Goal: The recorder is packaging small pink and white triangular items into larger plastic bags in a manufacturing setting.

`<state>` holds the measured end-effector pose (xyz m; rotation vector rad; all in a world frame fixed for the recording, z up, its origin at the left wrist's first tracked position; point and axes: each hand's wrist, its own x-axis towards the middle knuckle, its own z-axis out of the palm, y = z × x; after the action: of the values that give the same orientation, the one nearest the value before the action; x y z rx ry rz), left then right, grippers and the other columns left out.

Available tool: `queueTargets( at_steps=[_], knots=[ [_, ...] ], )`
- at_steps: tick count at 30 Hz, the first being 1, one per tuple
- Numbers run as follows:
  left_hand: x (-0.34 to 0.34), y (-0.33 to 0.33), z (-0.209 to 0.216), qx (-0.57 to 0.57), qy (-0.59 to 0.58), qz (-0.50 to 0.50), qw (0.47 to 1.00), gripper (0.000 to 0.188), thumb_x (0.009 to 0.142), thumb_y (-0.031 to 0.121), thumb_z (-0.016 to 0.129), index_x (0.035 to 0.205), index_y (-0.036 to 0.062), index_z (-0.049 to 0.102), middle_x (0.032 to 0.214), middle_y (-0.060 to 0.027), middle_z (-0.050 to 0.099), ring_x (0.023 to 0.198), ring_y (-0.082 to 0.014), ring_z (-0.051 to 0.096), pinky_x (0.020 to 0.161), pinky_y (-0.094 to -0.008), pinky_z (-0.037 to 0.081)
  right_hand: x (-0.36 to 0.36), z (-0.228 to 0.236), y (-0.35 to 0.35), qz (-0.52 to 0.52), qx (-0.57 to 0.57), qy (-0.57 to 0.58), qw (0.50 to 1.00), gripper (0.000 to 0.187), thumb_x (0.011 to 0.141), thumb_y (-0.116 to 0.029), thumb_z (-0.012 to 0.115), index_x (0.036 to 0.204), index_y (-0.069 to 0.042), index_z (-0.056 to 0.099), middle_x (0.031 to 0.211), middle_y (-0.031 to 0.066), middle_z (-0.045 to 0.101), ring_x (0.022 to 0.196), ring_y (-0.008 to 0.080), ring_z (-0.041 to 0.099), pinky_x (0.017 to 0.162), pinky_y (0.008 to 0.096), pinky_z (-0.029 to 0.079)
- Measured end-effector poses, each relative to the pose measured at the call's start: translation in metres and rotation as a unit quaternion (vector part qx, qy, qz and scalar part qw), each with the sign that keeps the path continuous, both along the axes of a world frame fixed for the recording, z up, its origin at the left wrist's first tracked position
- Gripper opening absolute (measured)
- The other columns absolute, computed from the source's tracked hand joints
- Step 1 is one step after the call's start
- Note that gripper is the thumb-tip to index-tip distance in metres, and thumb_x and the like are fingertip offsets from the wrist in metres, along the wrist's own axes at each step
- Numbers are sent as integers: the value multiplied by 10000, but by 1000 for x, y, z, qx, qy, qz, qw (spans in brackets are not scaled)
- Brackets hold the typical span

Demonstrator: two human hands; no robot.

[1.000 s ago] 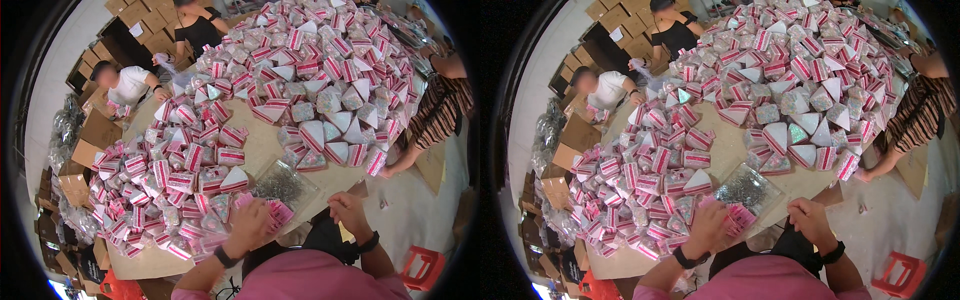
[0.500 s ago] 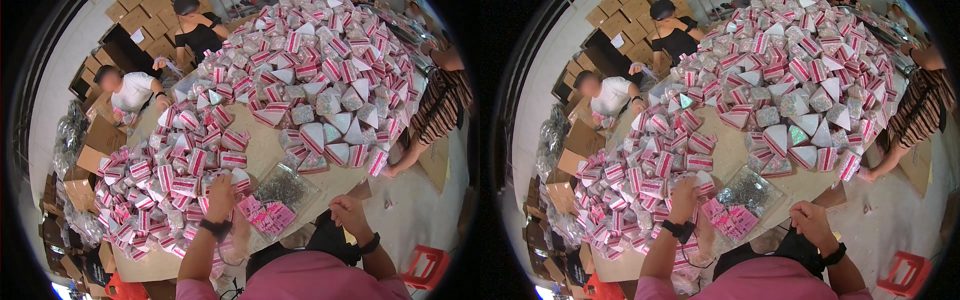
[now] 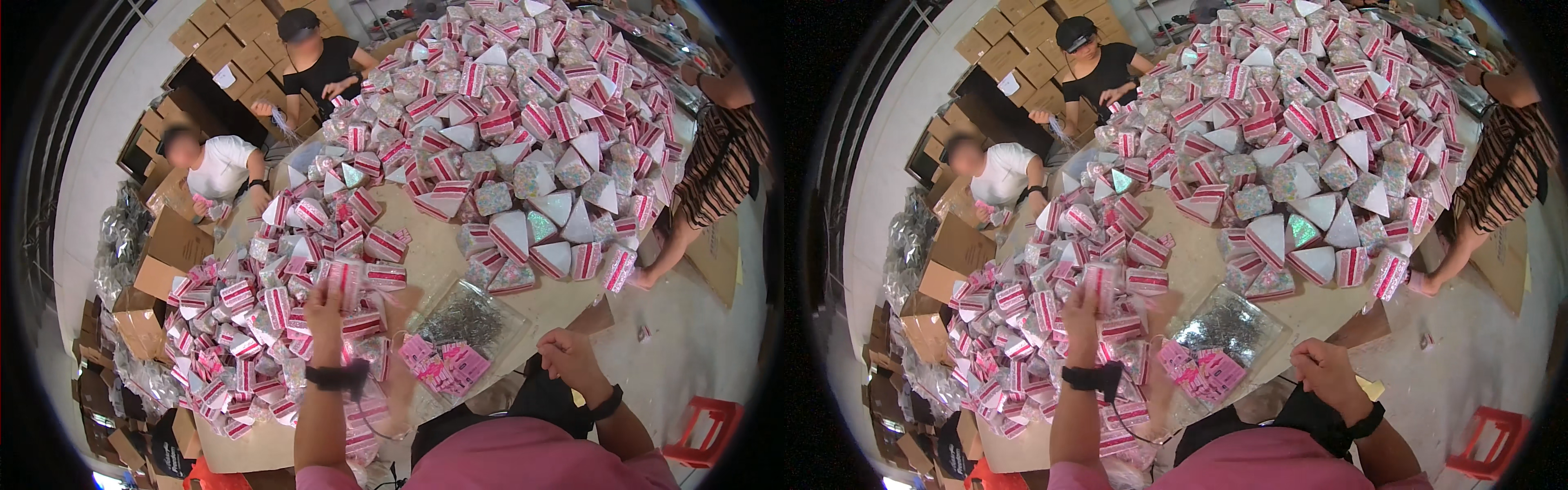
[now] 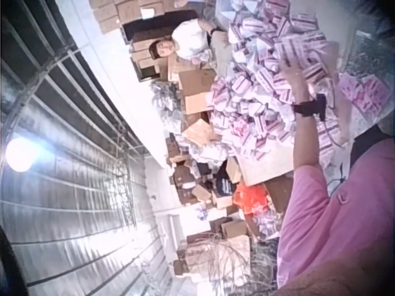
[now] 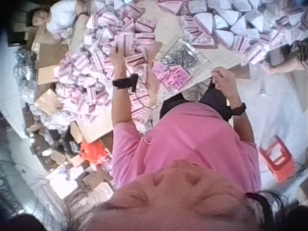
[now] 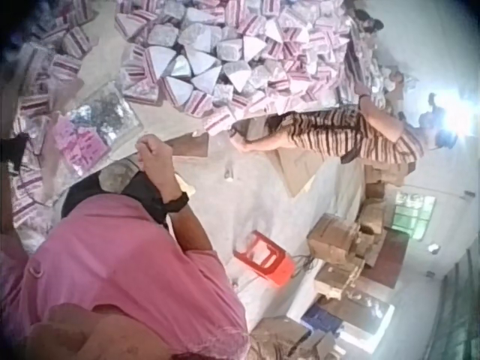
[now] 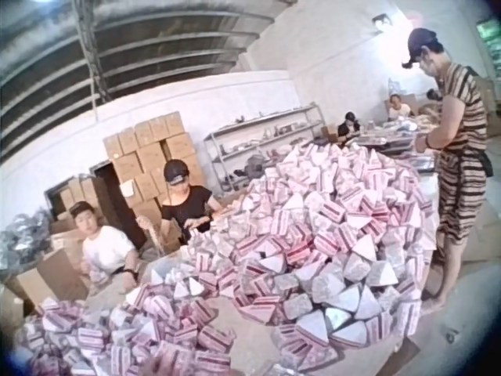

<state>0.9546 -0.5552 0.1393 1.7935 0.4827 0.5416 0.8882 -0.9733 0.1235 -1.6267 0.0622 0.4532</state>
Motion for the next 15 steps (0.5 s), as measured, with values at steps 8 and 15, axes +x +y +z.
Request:
queueTargets(
  at_steps=[8, 15],
  knots=[
    [-7, 72, 84, 539, -144, 229, 798, 478, 823, 57, 635, 1248, -59, 451, 1191, -218, 533, 1145, -313, 494, 977, -394, 375, -1, -11, -3, -16, 3, -1, 1000, 144, 857, -138, 584, 879, 1, 620, 631, 45, 591, 464, 75, 521, 420, 206, 403],
    [18, -118, 79, 400, -40, -226, 887, 504, 766, 99, 671, 1218, -26, 486, 1169, -214, 548, 1051, -339, 535, 925, -400, 413, -1, -11, -3, -16, 1, 21, 1000, 150, 871, -159, 570, 871, -18, 622, 629, 16, 572, 511, 77, 519, 479, 234, 435]
  ],
)
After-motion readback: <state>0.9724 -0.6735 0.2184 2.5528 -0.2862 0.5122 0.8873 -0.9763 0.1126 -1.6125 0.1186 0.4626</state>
